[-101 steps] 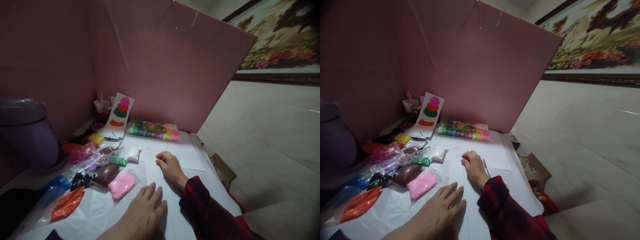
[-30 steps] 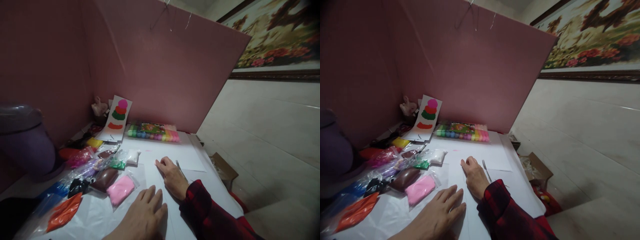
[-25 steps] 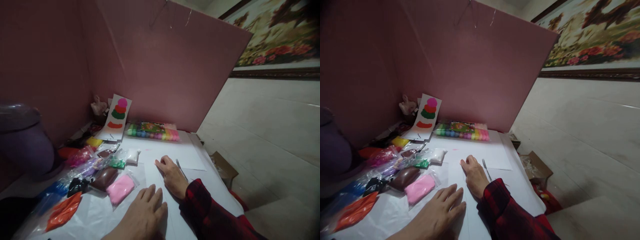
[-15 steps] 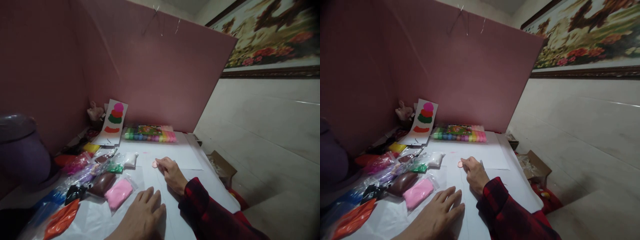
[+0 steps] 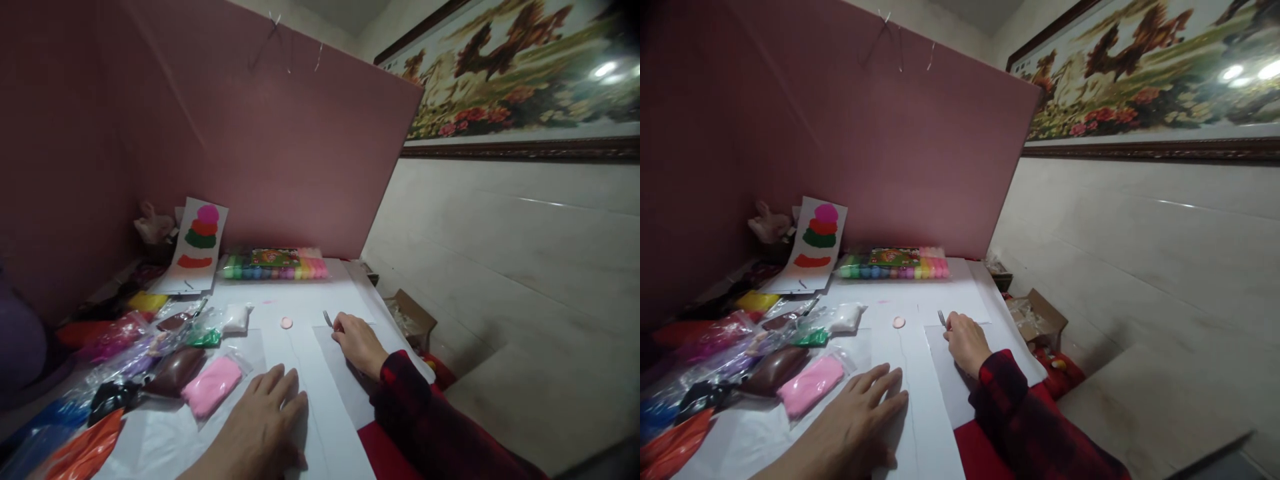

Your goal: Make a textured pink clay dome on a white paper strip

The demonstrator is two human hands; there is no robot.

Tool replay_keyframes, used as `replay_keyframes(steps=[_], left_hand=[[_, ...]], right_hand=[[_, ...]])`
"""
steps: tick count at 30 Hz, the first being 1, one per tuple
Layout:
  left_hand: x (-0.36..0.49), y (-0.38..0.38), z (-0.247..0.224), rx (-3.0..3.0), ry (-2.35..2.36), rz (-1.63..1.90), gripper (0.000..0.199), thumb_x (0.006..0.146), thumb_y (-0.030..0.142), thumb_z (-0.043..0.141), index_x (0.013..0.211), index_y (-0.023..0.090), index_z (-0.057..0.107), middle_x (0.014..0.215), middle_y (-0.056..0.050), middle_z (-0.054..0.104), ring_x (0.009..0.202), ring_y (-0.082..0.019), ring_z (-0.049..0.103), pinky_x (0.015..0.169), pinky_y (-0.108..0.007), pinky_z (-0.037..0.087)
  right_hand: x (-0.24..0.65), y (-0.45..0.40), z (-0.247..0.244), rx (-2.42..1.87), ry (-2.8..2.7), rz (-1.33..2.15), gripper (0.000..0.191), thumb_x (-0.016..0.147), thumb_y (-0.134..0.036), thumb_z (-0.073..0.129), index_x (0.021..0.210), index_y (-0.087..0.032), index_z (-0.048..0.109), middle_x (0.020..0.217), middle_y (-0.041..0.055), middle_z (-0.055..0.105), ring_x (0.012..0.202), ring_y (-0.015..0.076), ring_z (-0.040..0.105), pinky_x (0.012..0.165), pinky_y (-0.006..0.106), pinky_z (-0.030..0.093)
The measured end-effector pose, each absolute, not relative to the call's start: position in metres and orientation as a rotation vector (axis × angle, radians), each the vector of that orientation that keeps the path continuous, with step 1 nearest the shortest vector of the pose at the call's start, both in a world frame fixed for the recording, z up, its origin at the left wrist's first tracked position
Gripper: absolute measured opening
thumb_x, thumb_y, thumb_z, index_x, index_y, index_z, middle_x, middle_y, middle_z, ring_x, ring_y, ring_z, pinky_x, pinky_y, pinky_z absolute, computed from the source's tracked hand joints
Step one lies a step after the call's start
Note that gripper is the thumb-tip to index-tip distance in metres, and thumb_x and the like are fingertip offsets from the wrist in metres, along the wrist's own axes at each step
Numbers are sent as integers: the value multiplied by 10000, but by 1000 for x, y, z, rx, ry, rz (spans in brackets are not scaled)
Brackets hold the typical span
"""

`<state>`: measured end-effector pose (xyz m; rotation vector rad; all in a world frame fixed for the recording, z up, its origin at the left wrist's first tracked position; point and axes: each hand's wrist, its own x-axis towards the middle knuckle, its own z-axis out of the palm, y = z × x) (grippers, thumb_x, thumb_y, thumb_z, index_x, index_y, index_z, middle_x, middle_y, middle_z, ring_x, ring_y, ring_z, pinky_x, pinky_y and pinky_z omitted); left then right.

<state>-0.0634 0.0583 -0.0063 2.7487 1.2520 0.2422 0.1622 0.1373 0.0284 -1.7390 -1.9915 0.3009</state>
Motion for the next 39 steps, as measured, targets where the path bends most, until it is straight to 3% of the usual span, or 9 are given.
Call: replay_keyframes(steps=[5, 9, 15, 22, 27, 30, 32, 35, 39], left_hand=[[-60, 57, 12, 2691, 1301, 75, 723, 584, 515, 789, 1223, 233, 605, 1366, -148, 524, 1259, -413, 438, 989, -540, 412], [-59, 55, 19, 2685, 1314, 29, 705, 596, 415, 812, 1239, 222, 597, 1384, -152, 505, 1281, -406, 415, 1007, -530, 398], [-59, 54, 26, 2681, 1304, 46, 635, 621, 364, 800, 1211, 225, 613, 1373, -139, 520, 1275, -386, 432, 1007, -520, 403], [-59, 53, 23, 2682, 1293, 191, 591, 584, 321, 823, 1137, 215, 646, 1322, -142, 564, 1237, -390, 468, 970, -532, 426], [-58, 52, 23, 2695, 1298, 201, 598, 578, 337, 831, 1133, 209, 649, 1305, -146, 576, 1225, -394, 477, 958, -531, 435], [-58, 52, 22, 2687, 1312, 147, 625, 586, 370, 824, 1160, 213, 635, 1328, -141, 560, 1243, -392, 460, 971, -524, 428], [-58, 53, 21, 2678, 1310, 131, 634, 572, 384, 829, 1153, 213, 641, 1323, -140, 565, 1240, -398, 460, 976, -530, 422], [-60, 54, 17, 2683, 1344, 312, 584, 638, 279, 793, 1189, 204, 615, 1330, -150, 554, 1203, -357, 500, 965, -497, 440], [-65, 56, 16, 2688, 1384, 939, 527, 834, 135, 551, 1349, 196, 458, 1383, -168, 485, 1233, -289, 459, 972, -459, 421]], right_hand=[[167, 153, 25, -1719, -1897, 415, 109, 701, -72, 551, 723, -151, 625, 699, 61, 640, 691, 181, 563, 638, 271, 361], [185, 165, 47, -1645, -1801, 558, 124, 765, -170, 524, 644, -164, 552, 570, 6, 580, 543, 122, 502, 537, 229, 358], [211, 148, 87, -1427, -1618, 790, 302, 843, -419, 508, 1016, -171, 508, 521, -76, 519, 381, 67, 331, 405, 183, 259], [228, 118, 45, -1310, -1250, 1485, 268, 788, -369, 660, 726, -161, 502, 537, -52, 503, 451, 89, 513, 459, 215, 450], [208, 133, 37, -1261, -1256, 1649, 228, 886, -306, 553, 754, -122, 536, 752, 88, 656, 594, 117, 644, 619, 270, 552], [197, 145, 51, -1200, -1271, 1650, 207, 894, -317, 538, 794, -136, 522, 753, 73, 658, 594, 129, 651, 592, 290, 563], [192, 146, 65, -1132, -1284, 1492, 157, 864, -290, 576, 844, -172, 473, 690, 25, 656, 544, 111, 627, 486, 217, 523], [177, 127, 79, -1116, -1413, 1411, 261, 836, -303, 589, 1014, -197, 429, 617, -7, 670, 416, 100, 561, 318, 133, 375], [142, 80, 82, -1210, -1770, 1764, 170, 826, -231, 527, 961, -212, 426, 535, -59, 631, 313, 76, 488, 313, 130, 353]])
